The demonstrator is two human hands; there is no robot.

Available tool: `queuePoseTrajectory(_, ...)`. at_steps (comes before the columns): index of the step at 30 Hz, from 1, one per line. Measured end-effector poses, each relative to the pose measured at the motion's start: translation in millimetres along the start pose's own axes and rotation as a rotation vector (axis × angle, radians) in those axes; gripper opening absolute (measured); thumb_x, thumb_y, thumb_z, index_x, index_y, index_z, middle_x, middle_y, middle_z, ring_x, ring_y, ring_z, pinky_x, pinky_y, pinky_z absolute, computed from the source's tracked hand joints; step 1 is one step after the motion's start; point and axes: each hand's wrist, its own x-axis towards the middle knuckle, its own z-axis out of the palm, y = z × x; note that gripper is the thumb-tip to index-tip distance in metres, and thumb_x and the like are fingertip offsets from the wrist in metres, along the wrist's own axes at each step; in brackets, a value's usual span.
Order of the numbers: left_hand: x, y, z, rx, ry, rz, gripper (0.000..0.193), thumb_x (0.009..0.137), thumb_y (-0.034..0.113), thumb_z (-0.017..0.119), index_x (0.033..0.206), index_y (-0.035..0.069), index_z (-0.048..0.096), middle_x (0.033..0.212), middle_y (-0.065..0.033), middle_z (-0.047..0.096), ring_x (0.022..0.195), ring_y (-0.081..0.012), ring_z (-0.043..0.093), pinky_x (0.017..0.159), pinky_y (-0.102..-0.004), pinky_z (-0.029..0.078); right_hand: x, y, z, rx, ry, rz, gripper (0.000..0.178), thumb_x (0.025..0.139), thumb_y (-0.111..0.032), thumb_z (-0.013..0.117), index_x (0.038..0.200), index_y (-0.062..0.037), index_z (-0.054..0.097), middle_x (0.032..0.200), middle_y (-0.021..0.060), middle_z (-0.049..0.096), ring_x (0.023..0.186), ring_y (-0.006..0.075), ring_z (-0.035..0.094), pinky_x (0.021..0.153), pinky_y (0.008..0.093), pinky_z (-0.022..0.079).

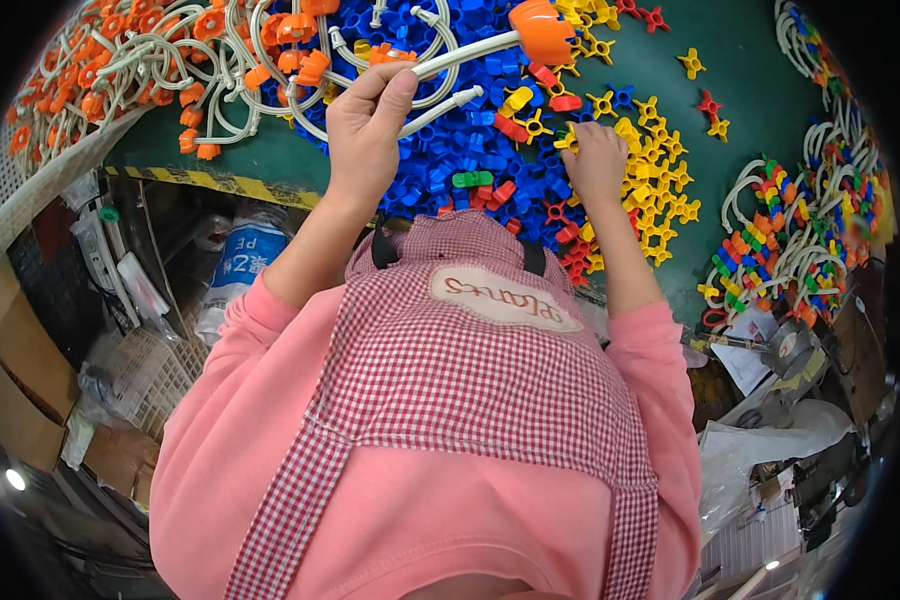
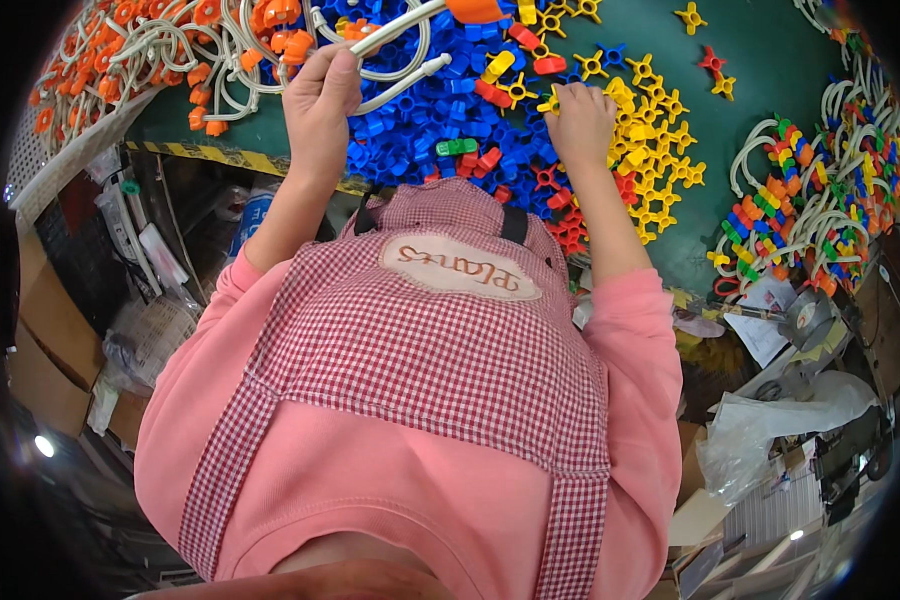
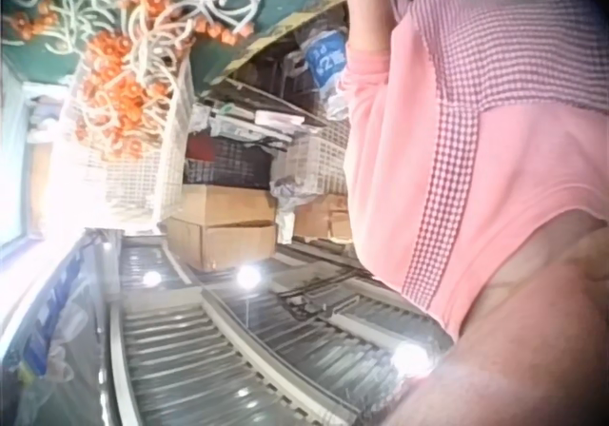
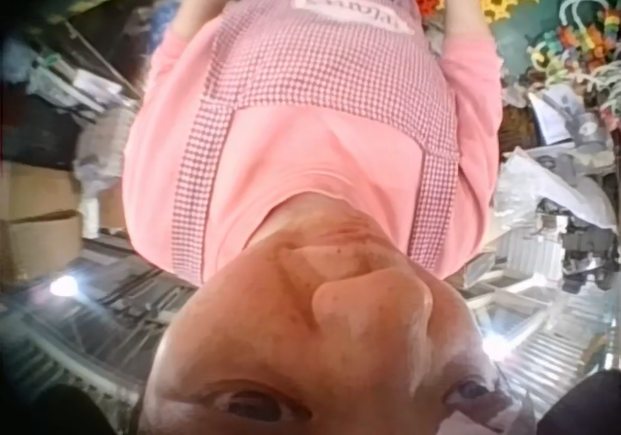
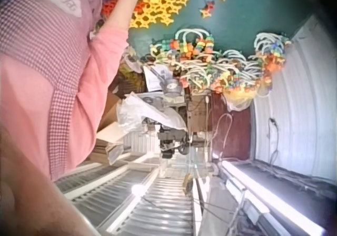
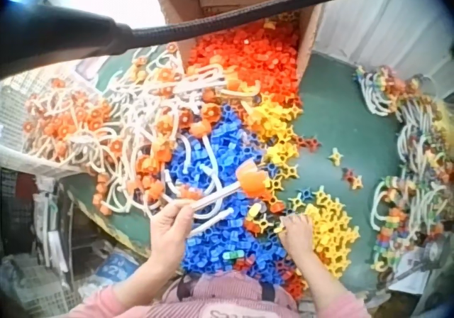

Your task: The person assembles colorful plastic star-shaped pieces onto white cords using a small orange tool. They repeatedly pick up pieces from a table, attach them to the cords, and place the assembled cords aside. Later, they scoop green plastic pieces from a bag into a cardboard box and pour them onto the table.

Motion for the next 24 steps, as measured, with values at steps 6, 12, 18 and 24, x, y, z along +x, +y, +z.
queuePoseTrajectory(6,0.2,-3.3,-0.3,-0.03,0.027,-0.025,0.022,0.088,0.019,0.059,0.096,-0.001,0.063,0.068,0.0077,0.047,0.059,-0.0005,0.035,0.05,-0.0166,0.025,0.5,-16.1,-8.0,-0.253,-0.072,0.186,0.027,0.069,-0.028,0.071,0.087,-0.0091,0.064,0.091,0.0029,0.059,0.093,0.0233,0.05,0.087,0.0427,0.033)
queuePoseTrajectory(12,1.9,-3.4,-0.3,-0.001,0.031,-0.008,0.022,0.088,0.019,0.059,0.097,-0.001,0.064,0.067,0.008,0.046,0.058,-0.0002,0.034,0.049,-0.0169,0.024,-18.6,4.8,-0.8,0.106,-0.013,0.156,0.023,0.069,-0.021,0.071,0.09,-0.0141,0.064,0.093,0.0015,0.06,0.096,0.023,0.051,0.087,0.0407,0.035)
queuePoseTrajectory(18,0.7,-1.3,-1.7,-0.029,0.036,-0.018,0.022,0.088,0.019,0.059,0.096,0.0,0.064,0.066,0.008,0.046,0.057,-0.0003,0.034,0.049,-0.0171,0.024,-29.1,17.2,-18.7,0.17,0.198,0.195,0.032,0.069,-0.012,0.07,0.1,-0.0099,0.063,0.099,0.0072,0.059,0.092,0.0285,0.053,0.079,0.0363,0.043)
queuePoseTrajectory(24,1.4,-0.6,6.3,-0.043,-0.015,-0.019,0.022,0.089,0.02,0.058,0.096,0.0,0.063,0.065,0.008,0.045,0.056,-0.0003,0.034,0.048,-0.017,0.024,-19.2,13.6,-16.6,0.122,0.008,-0.033,0.043,0.061,-0.006,0.069,0.102,-0.0109,0.061,0.095,0.0068,0.06,0.091,0.0279,0.054,0.079,0.0375,0.043)
